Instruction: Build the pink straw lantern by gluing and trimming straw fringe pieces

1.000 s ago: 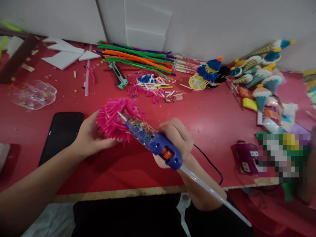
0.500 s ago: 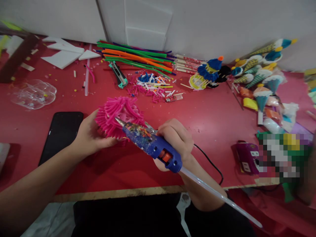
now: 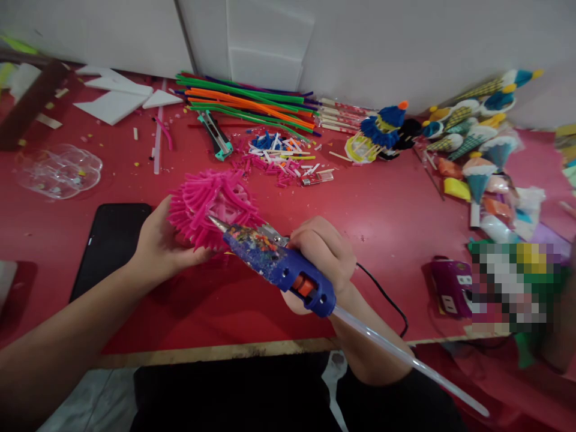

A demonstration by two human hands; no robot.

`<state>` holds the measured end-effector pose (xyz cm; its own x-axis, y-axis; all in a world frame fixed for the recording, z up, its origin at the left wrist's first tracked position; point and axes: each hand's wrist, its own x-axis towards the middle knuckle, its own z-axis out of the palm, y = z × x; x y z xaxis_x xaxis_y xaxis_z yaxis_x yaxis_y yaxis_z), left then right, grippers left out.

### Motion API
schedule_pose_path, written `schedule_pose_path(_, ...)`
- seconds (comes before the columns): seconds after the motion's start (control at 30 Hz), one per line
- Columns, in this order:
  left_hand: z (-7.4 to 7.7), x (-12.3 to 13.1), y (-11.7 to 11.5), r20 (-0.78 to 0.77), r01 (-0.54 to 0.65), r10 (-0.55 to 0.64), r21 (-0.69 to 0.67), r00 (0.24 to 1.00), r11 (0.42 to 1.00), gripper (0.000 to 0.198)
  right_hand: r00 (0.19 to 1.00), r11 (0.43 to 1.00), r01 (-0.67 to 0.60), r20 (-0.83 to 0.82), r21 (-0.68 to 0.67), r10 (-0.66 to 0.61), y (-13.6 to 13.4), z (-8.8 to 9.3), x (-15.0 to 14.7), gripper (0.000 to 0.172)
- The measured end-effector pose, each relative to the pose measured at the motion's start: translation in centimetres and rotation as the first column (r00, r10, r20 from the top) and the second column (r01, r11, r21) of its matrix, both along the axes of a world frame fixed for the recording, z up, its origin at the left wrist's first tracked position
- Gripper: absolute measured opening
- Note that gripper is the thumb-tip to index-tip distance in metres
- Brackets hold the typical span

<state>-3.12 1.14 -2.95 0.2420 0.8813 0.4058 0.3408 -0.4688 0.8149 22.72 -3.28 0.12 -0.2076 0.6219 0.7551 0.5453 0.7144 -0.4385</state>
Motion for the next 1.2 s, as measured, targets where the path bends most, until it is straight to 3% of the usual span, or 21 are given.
schedule_pose_path(0.37, -0.7, -0.5, 0.0, 0.000, -0.045, 0.045, 0.012, 0.999, 0.999, 0.080, 0.999, 1.000, 0.016, -0.039, -0.002, -0.016, 0.2, 0.1, -0.2, 0.009)
schedule_pose_path(0.6, -1.4, -0.6, 0.3, 0.019, -0.088, 0.087, 0.092, 0.996, 0.992, 0.070, 0.998, 0.999, 0.001, -0.069, -0.033, -0.004, 0.2, 0.2, -0.1, 0.014)
schedule_pose_path(0.87, -1.5, -0.7, 0.4, 0.057, -0.121, 0.112, 0.215, 0.992, 0.969, 0.075, 0.997, 0.997, 0.051, -0.060, -0.060, -0.054, 0.2, 0.4, 0.1, 0.014)
schedule_pose_path(1.2, -1.5, -0.8, 0.4, 0.015, -0.130, 0.130, 0.237, 0.991, 0.963, 0.071, 0.992, 0.994, 0.106, -0.061, -0.033, -0.108, 0.2, 0.3, 0.0, 0.011)
